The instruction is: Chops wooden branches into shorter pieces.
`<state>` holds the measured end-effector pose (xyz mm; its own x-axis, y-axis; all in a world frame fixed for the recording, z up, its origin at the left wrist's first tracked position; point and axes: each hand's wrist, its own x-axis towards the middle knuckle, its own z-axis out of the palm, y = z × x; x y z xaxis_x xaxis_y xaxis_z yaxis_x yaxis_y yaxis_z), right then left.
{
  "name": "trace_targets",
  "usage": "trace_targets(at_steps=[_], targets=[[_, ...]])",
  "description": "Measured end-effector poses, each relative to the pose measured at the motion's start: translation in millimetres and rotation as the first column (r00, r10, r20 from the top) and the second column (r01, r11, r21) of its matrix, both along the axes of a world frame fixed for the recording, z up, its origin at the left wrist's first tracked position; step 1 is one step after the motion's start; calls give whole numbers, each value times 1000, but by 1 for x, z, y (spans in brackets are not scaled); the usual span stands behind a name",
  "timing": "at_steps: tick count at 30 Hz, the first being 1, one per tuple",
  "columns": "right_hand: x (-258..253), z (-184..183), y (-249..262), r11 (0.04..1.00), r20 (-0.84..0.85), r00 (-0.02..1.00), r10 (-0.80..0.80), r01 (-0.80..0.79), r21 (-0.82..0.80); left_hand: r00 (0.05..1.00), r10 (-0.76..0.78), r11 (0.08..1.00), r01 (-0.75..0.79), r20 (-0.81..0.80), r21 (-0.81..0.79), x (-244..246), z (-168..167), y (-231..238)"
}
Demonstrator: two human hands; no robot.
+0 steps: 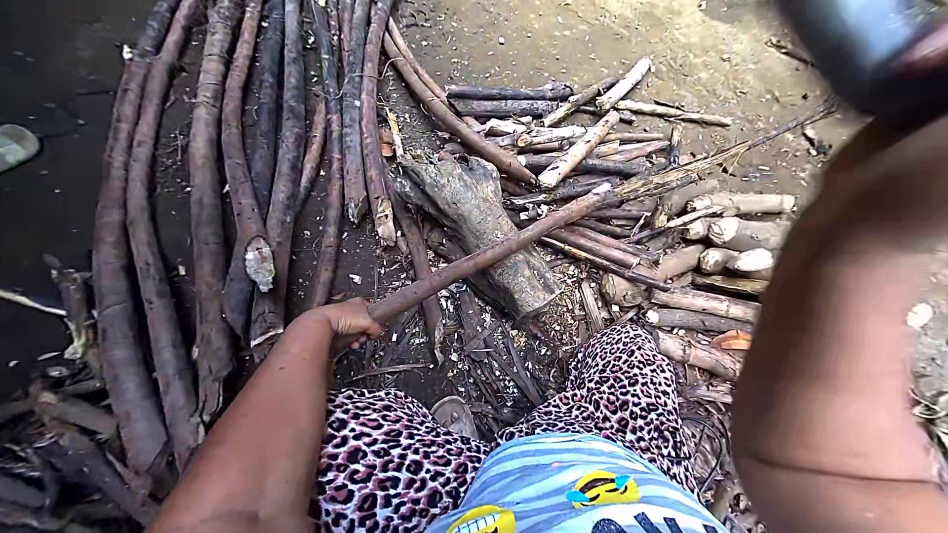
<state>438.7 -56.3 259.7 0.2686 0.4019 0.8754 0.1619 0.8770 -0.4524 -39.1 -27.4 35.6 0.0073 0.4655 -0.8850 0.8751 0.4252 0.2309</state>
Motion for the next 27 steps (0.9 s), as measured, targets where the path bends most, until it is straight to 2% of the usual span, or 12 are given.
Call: trace_targets(at_steps=[1, 2, 4, 5, 6, 7, 8, 10, 16, 19, 22, 27], targets=[[-41, -28, -20, 962, -80, 983, -166, 144, -232, 1000, -2, 1000, 2, 4, 1, -2, -2, 1], [-73, -80, -42, 841, 2, 966, -260, 227, -491, 1000, 1, 1000, -1, 4, -1, -2, -3, 3], [-112, -217, -91, 432, 240, 967, -85, 252, -866, 1000, -6, 1000, 6, -8, -6, -1, -6, 3], [-121, -262, -109, 152, 261, 960, 102, 244, -958, 1000, -22, 1000, 22, -22, -7, 1, -6, 2], [-127, -284, -114, -95, 208, 946, 248, 238, -967, 998, -53, 999, 53, -38, -13, 3, -3, 3], [-129, -288, -110, -244, 146, 934, 325, 233, -941, 997, -66, 998, 66, -43, 1, 4, 0, 4], [-129, -285, -110, -316, 96, 933, 347, 213, -924, 997, -63, 998, 64, -36, 18, 1, -1, 3], [-121, -270, -106, -369, 16, 955, 298, 130, -920, 998, -51, 998, 52, -21, 35, 6, 2, 0], [-107, -234, -106, -379, -119, 974, 192, -39, -925, 995, -99, 989, 100, -10, 108, 11, -4, -1], [-115, -249, -116, -366, -63, 979, 193, 13, -931, 949, -245, 942, 281, -197, 185, 22, 5, -4], [-119, -252, -118, -388, -50, 982, 183, 25, -921, 884, -274, 893, 380, -378, 241, 30, 11, -12], [-89, -183, -93, -481, -428, 904, 16, -368, -796, 848, -222, 878, 388, -481, 279, 33, 14, -25]])
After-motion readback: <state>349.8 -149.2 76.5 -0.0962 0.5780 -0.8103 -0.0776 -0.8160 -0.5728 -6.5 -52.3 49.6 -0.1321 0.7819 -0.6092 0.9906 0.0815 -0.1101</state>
